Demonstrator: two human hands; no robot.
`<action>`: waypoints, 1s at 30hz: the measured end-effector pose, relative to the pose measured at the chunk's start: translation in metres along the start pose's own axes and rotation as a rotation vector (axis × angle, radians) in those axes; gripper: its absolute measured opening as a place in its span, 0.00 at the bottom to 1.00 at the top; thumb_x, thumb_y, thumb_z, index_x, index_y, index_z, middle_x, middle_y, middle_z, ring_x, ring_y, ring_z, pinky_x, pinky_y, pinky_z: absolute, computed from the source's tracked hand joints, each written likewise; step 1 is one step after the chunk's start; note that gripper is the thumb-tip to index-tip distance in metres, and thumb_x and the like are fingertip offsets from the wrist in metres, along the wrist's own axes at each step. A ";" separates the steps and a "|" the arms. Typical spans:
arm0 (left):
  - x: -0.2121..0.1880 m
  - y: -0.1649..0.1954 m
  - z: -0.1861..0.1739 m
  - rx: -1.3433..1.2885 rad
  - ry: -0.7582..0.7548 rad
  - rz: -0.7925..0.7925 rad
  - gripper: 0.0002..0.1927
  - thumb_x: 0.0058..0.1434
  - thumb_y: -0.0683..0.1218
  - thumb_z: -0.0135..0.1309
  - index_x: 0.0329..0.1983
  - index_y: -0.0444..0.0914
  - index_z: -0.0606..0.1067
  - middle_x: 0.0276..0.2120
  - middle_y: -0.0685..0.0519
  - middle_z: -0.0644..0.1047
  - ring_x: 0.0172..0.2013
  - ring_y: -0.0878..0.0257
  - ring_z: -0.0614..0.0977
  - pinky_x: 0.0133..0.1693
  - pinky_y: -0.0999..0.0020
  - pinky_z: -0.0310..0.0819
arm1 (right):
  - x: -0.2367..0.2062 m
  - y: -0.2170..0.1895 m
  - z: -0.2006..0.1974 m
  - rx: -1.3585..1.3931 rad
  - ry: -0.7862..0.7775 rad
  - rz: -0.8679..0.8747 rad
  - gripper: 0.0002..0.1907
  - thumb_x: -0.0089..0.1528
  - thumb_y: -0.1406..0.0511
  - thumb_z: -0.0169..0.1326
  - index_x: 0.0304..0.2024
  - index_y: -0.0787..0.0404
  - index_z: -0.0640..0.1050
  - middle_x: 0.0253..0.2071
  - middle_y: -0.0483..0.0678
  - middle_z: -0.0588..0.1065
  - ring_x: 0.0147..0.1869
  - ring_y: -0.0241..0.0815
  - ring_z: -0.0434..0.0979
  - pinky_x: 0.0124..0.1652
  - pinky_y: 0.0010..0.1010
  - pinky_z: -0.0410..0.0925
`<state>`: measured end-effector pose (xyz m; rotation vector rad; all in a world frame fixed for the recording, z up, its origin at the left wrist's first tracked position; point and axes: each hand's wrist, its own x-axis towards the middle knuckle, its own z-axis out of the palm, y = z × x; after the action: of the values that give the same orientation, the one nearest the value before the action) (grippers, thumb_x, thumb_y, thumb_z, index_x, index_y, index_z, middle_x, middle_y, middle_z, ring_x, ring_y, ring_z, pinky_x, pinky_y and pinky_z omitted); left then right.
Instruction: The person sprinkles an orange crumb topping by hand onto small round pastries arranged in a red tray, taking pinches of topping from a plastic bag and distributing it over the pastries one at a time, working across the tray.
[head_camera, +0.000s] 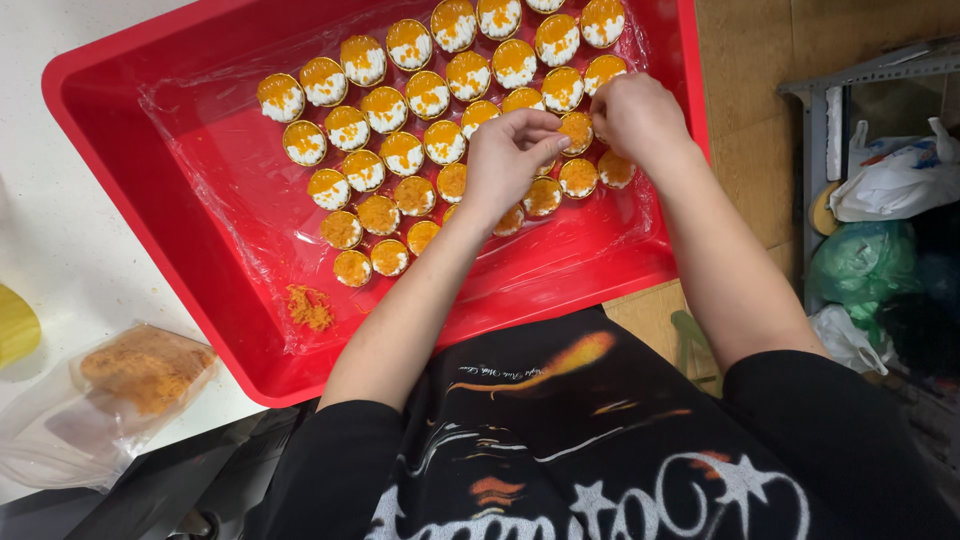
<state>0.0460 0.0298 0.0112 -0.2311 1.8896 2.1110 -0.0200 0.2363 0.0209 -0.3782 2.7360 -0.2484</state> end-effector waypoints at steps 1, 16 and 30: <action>0.000 0.000 0.000 0.007 0.002 -0.006 0.11 0.59 0.42 0.66 0.44 0.34 0.81 0.34 0.52 0.85 0.33 0.70 0.85 0.37 0.75 0.82 | 0.001 0.000 0.001 0.001 0.010 -0.011 0.04 0.59 0.67 0.61 0.35 0.60 0.85 0.36 0.58 0.80 0.41 0.58 0.80 0.42 0.48 0.73; 0.001 -0.003 -0.002 0.007 0.001 0.000 0.12 0.59 0.42 0.66 0.44 0.34 0.81 0.33 0.52 0.85 0.33 0.71 0.85 0.37 0.76 0.81 | 0.009 0.029 0.005 0.146 0.340 -0.102 0.03 0.61 0.70 0.62 0.34 0.66 0.82 0.35 0.58 0.78 0.41 0.57 0.79 0.45 0.46 0.72; -0.001 -0.012 -0.004 -0.078 -0.006 0.007 0.13 0.59 0.41 0.65 0.45 0.32 0.80 0.34 0.50 0.85 0.33 0.68 0.86 0.36 0.74 0.82 | -0.009 0.035 -0.011 0.404 0.339 0.049 0.08 0.63 0.68 0.60 0.44 0.63 0.85 0.33 0.53 0.81 0.34 0.42 0.82 0.38 0.33 0.74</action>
<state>0.0502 0.0270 0.0000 -0.2348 1.8090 2.1906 -0.0243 0.2738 0.0263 -0.1675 2.9124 -0.9065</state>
